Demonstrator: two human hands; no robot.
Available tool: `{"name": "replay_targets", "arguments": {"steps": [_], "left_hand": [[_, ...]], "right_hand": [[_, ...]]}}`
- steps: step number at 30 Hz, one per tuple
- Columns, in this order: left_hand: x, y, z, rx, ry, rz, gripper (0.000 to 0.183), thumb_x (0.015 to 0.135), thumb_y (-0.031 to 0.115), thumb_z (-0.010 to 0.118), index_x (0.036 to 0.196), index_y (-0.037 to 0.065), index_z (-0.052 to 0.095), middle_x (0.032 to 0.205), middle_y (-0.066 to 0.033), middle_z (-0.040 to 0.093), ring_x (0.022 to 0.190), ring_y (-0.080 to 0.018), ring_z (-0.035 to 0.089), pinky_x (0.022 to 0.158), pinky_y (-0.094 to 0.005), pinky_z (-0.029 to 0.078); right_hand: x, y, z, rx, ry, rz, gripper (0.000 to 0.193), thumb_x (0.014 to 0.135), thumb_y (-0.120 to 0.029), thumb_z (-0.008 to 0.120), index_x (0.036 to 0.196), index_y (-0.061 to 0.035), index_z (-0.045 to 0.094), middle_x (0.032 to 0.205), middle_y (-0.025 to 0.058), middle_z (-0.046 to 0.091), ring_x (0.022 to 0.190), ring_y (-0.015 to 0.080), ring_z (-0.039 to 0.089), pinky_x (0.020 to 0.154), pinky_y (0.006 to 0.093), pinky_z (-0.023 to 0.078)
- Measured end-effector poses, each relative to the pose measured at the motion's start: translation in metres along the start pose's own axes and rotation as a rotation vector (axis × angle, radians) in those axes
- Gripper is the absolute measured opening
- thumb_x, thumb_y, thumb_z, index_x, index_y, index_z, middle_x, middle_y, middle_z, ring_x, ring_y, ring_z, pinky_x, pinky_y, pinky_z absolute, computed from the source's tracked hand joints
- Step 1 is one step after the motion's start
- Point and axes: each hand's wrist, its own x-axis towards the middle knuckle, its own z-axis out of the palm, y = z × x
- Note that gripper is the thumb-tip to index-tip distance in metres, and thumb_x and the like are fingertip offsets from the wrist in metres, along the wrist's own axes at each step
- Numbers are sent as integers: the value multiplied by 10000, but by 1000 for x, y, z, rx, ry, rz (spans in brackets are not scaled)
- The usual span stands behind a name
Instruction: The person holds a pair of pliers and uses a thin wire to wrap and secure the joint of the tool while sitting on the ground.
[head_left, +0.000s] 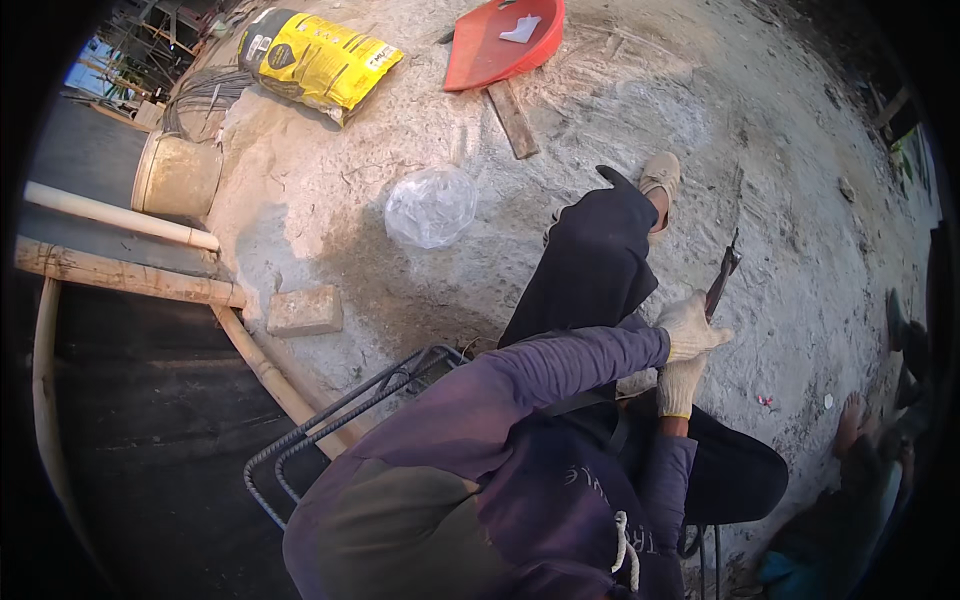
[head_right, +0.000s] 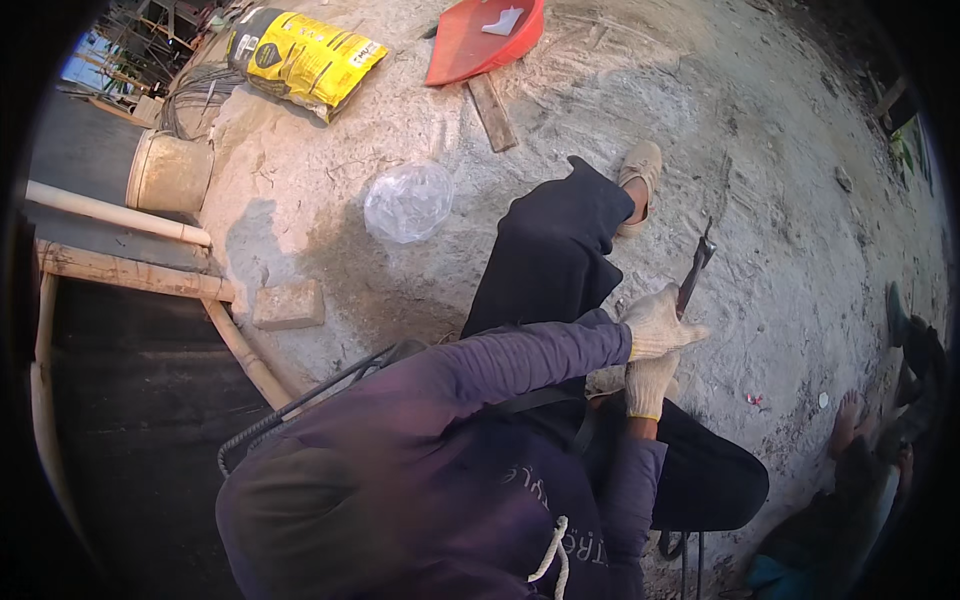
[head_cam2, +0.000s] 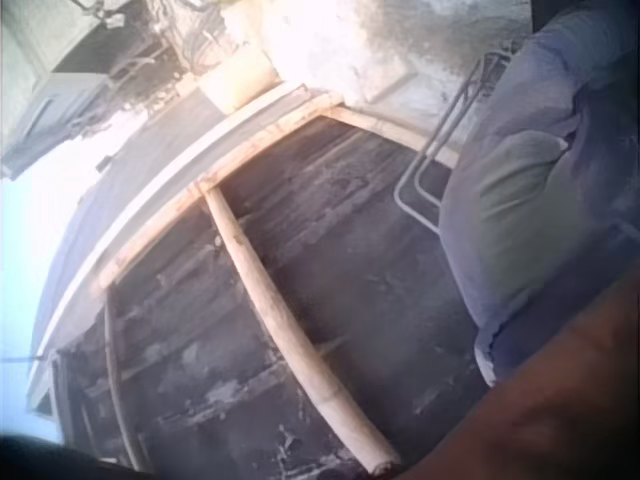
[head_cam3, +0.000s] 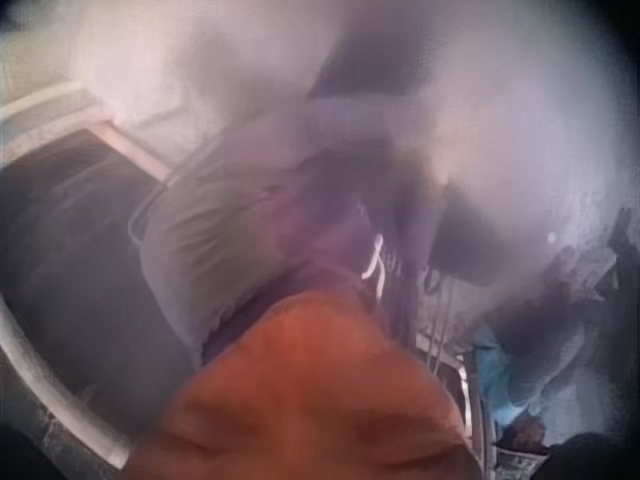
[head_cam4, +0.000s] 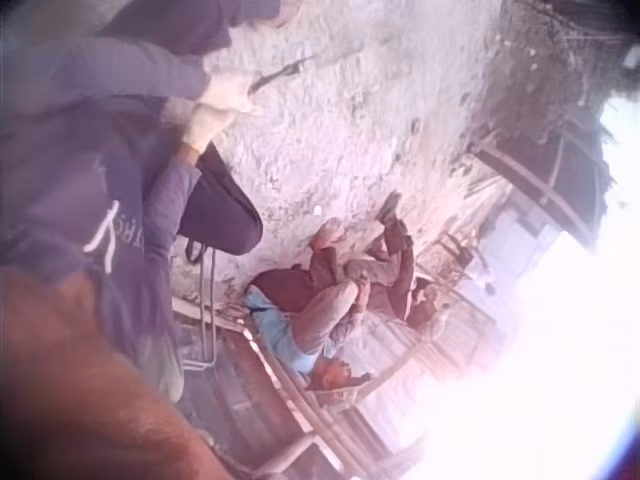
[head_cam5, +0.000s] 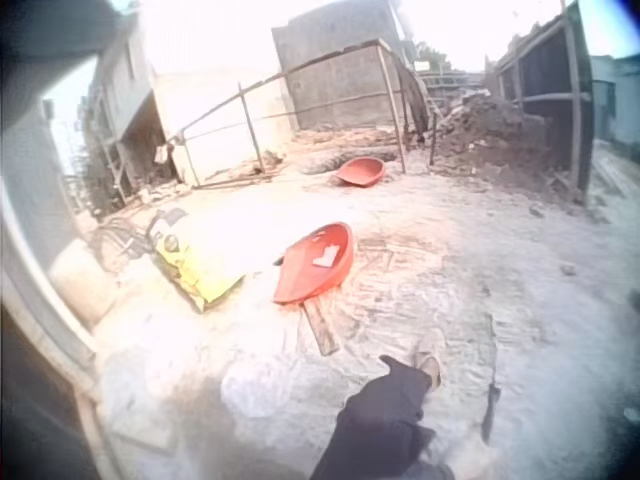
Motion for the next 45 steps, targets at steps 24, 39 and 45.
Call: {"name": "replay_targets", "arguments": {"steps": [24, 39, 45], "left_hand": [[-146, -49, -297, -888, 476, 591, 458, 1055, 316, 538, 1317, -59, 535, 1079, -235, 703, 974, -319, 723, 900, -427, 605], [-290, -422, -499, 145, 1395, -1110, 575, 990, 353, 580, 1435, 7, 462, 1302, -208, 621, 1191, -360, 611, 1028, -505, 511], [-290, -447, -486, 213, 1281, -1345, 592, 958, 334, 621, 1445, 36, 463, 1309, -184, 624, 1203, -350, 607, 1031, -512, 507]], "right_hand": [[5, -121, -164, 1481, -260, 402, 107, 1050, -163, 529, 1094, -67, 513, 705, -32, 379, 550, 70, 327, 444, 238, 272], [78, -127, -254, 919, 72, 679, 468, 896, -190, 567, 1345, -59, 563, 1067, 117, 593, 727, 225, 542, 538, 320, 454], [153, -161, -155, 669, 245, 997, 461, 1121, -295, 360, 1487, -17, 389, 990, 31, 494, 658, 104, 348, 524, 222, 354]]}}
